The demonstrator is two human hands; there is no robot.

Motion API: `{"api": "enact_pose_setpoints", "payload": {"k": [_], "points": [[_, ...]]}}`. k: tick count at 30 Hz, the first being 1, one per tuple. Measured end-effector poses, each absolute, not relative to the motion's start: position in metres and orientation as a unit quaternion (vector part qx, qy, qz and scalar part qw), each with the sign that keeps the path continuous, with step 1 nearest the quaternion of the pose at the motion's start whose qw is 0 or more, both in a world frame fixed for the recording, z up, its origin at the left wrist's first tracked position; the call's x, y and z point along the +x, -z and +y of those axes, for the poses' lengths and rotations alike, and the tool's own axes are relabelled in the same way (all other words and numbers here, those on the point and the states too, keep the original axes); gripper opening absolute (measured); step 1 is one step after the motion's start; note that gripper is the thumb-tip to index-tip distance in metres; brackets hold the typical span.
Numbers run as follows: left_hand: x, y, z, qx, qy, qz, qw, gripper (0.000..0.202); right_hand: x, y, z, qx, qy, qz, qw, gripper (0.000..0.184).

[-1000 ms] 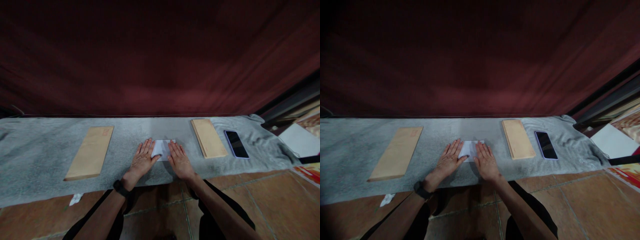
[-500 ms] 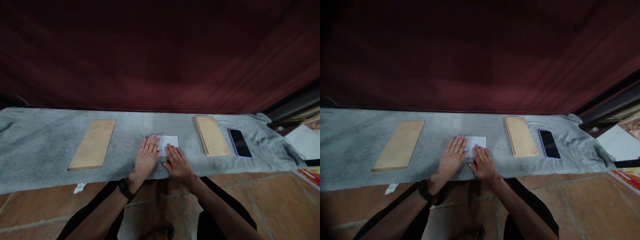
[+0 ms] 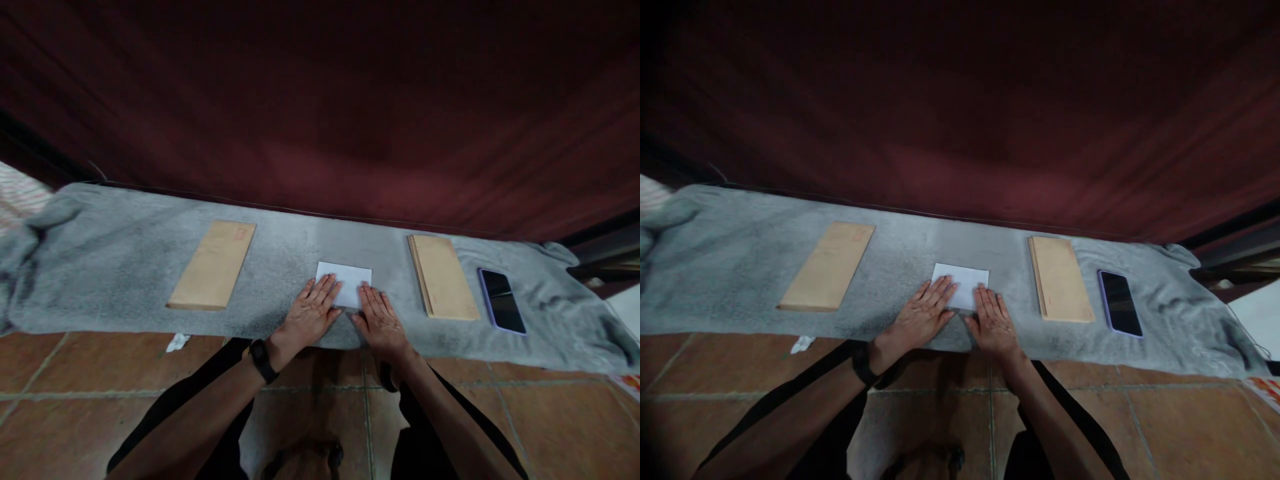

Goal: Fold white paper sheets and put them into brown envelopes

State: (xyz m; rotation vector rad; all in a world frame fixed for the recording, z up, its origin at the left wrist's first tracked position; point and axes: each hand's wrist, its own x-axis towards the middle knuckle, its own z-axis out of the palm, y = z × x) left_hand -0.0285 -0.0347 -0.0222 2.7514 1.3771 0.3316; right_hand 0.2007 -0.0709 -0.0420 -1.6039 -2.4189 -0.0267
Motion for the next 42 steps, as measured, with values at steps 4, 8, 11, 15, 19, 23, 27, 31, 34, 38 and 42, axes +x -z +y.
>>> {"api": "enact_pose_setpoints", "payload": {"k": [4,8,11,15,19,23,27,31,34,38,42], "points": [[-0.033,0.018,-0.034,0.879,-0.09,0.468,0.024,0.06,0.207,0.044,-0.071,-0.549,0.014,-0.828,0.117,0.068],[-0.039,0.018,-0.034,0.873,-0.083,0.48,0.02,0.062,0.212,0.045,-0.071,-0.548,0.024,-0.828,0.119,0.069],[-0.042,0.018,-0.036,0.868,-0.081,0.489,0.015,0.062,0.216,0.046,-0.072,-0.549,0.023,-0.826,0.121,0.069],[-0.039,0.015,-0.039,0.864,-0.082,0.496,0.007,0.061,0.215,0.044,-0.071,-0.555,0.016,-0.821,0.132,0.069],[-0.034,0.014,-0.036,0.866,-0.075,0.494,0.018,0.06,0.208,0.041,-0.063,-0.551,0.007,-0.823,0.137,0.068],[-0.037,0.018,-0.025,0.877,-0.059,0.473,0.064,0.052,0.198,0.037,-0.053,-0.543,-0.014,-0.83,0.129,0.064],[-0.043,0.023,-0.02,0.895,-0.074,0.429,0.093,0.051,0.193,0.032,-0.05,-0.55,-0.024,-0.825,0.125,0.062],[-0.044,0.013,-0.018,0.893,-0.093,0.425,0.111,0.051,0.196,0.023,-0.046,-0.551,-0.053,-0.82,0.145,0.055],[-0.043,-0.007,-0.014,0.884,-0.112,0.439,0.119,0.034,0.203,0.014,-0.037,-0.544,-0.13,-0.801,0.212,0.04],[-0.044,-0.026,-0.003,0.8,-0.282,0.479,0.226,0.022,0.213,0.004,-0.024,-0.579,-0.299,-0.667,0.361,0.03],[-0.042,-0.02,0.012,0.635,-0.443,0.509,0.376,0.026,0.208,0.006,-0.018,-0.579,-0.434,-0.509,0.466,0.041]]}}
